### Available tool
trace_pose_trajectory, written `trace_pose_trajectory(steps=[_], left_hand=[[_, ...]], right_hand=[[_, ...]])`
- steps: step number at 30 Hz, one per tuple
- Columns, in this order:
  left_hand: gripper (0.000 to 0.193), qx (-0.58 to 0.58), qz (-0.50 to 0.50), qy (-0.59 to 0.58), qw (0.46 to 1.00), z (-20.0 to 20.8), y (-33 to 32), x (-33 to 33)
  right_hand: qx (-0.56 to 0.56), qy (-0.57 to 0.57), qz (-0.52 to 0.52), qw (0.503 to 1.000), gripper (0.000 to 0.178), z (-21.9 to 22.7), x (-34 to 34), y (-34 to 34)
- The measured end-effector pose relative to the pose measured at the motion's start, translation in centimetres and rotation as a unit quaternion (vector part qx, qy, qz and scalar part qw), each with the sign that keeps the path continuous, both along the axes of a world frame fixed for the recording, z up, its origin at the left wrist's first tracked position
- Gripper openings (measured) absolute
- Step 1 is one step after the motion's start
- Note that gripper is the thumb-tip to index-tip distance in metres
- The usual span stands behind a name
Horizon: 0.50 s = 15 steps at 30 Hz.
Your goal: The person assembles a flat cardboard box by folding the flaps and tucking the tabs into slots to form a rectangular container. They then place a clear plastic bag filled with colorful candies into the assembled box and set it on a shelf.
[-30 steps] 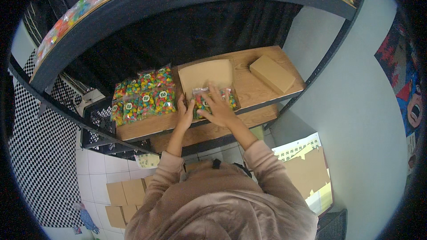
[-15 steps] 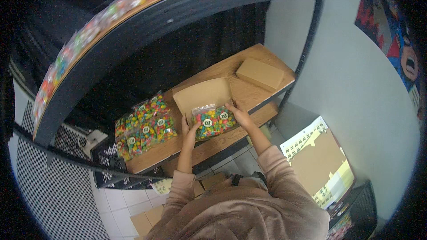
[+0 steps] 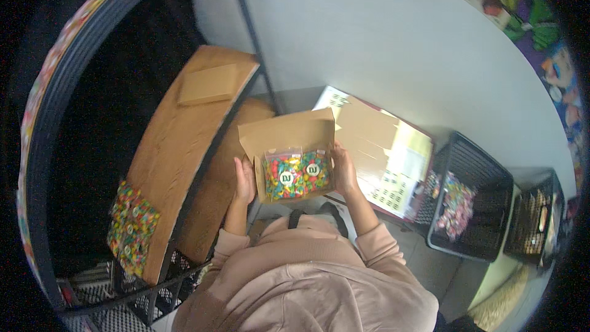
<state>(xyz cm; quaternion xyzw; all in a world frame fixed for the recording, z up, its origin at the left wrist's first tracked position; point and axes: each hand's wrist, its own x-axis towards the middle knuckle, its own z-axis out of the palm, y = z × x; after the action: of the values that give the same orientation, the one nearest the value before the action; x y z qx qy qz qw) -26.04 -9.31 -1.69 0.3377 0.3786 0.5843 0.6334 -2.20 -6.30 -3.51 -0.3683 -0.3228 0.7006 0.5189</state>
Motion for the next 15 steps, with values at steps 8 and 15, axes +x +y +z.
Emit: trace_pose_trajectory(steps=[8, 15], left_hand=[[0.073, -0.078, -0.191, 0.023, 0.978, -4.5, -0.2, 9.9], [0.038, -0.175, -0.313, 0.025, 0.933, -2.6, 3.5, 16.1]], right_hand=[[-0.104, -0.005, -0.091, 0.99, 0.073, 0.4, 10.8, -5.5], [-0.125, -0.077, -0.051, 0.988, 0.033, 0.2, 17.5, -6.0]])
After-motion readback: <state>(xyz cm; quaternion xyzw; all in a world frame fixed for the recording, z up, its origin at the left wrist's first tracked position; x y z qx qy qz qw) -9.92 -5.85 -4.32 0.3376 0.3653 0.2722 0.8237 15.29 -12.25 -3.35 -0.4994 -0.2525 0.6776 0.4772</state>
